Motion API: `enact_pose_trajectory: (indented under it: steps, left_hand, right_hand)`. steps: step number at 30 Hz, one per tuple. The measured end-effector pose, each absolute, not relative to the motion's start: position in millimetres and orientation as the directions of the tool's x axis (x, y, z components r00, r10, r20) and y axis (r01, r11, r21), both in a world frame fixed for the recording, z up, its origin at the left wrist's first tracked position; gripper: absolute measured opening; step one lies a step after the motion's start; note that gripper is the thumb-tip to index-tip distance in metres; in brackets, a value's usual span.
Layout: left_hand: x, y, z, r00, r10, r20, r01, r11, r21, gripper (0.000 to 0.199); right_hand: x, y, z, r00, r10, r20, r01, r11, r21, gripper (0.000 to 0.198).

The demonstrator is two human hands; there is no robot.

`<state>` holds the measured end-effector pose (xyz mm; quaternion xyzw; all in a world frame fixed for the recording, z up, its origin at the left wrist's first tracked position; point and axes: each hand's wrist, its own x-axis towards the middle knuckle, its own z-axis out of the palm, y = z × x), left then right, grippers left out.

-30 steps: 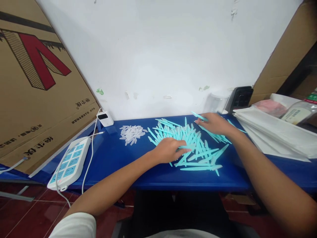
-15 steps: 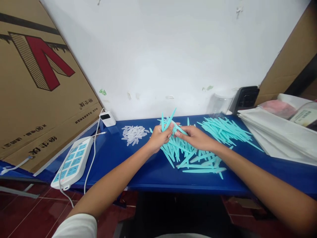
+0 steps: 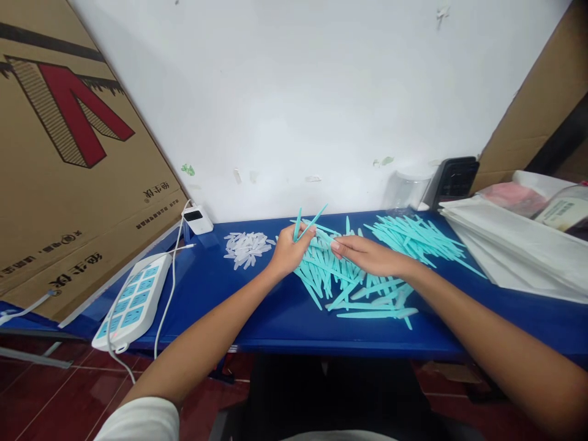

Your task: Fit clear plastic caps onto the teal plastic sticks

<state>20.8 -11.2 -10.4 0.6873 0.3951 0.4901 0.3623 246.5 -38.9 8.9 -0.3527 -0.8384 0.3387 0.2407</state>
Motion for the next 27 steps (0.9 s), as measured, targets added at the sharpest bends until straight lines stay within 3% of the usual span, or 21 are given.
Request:
enact_pose_trajectory:
  steps: [4,10,15,23,27]
  left_hand:
    - [19.5,-7.5,-11.1,0.239,0.923,0.302,0.173,-0.346,0.922,0.056]
    - [15.5,-7.1,-11.3,0.381,0.846,0.374,0.218,-0.475,0.852,0.058]
    - [16.5,-12.6,-10.7,0.394,0.830,0.394,0.258,-0.511,0.820,0.061]
    - [21.0,-19.6,-9.3,0.388,0.842,0.375,0.311,-0.503,0.806,0.064]
    - [23.4,-21.0,-10.3,0.410,0.842,0.350,0.293,-0.485,0.824,0.065]
  right_hand:
    - [249.3,-39.0,11.0,-0.694,0.713,0.101,0.394,0.493,-0.776,0.052]
    - [249.9,-40.2,14.2,-0.718,0.695,0.020,0.344,0.381,-0.858,0.061]
    - [247.9,-44.5,17.9,-0.698,0.712,-0.084,0.350,0.236,-0.906,0.065]
    - [243.0,-48.6,23.5,-0.698,0.715,-0.036,0.332,0.279,-0.901,0.063]
    - [243.8,-45.6,20.3,-0.758,0.650,-0.049,0.272,0.247,-0.930,0.060]
